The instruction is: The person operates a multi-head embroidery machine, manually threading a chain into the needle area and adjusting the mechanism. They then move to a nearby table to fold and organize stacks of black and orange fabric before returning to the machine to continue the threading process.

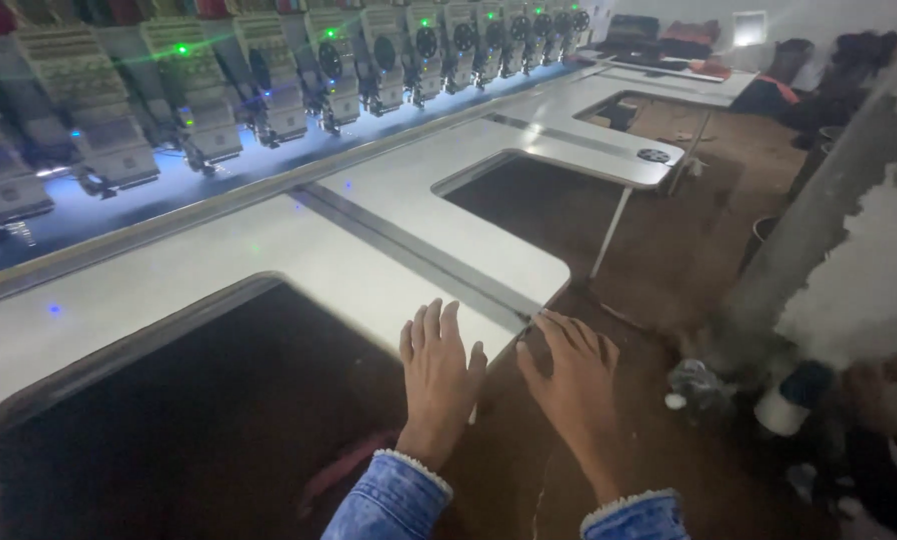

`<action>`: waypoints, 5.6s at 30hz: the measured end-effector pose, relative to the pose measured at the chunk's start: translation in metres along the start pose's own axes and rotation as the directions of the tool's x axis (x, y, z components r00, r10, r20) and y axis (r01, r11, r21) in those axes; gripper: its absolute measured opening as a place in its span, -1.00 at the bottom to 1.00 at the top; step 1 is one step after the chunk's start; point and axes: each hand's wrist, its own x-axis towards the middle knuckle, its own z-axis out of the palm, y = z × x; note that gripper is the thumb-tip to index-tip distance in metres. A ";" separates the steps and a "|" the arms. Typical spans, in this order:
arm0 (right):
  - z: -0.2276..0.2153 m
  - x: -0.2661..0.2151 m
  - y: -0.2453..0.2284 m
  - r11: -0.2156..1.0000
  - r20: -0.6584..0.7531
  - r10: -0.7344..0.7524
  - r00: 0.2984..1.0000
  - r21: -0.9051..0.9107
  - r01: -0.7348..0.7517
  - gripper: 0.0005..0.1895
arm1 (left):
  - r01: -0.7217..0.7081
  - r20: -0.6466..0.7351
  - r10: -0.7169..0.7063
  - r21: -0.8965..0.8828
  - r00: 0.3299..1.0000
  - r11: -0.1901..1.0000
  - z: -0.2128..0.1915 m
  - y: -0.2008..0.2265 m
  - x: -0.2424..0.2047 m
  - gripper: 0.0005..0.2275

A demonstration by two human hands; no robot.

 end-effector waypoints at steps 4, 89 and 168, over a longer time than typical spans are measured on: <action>0.004 0.072 0.055 0.990 0.296 0.140 0.945 -0.023 -0.140 -0.52 | 0.108 0.288 -0.128 0.087 0.949 0.990 0.041 0.045 0.073 -0.43; 0.517 1.203 1.565 0.932 0.098 0.349 0.932 -0.137 -0.335 -0.42 | -0.080 0.368 0.087 -0.035 0.926 0.996 1.412 0.618 1.369 -0.46; 0.870 2.166 3.129 0.958 0.202 0.285 0.937 -0.032 -0.285 -0.44 | -0.041 0.317 0.053 -0.042 0.947 0.998 2.768 1.369 2.429 -0.50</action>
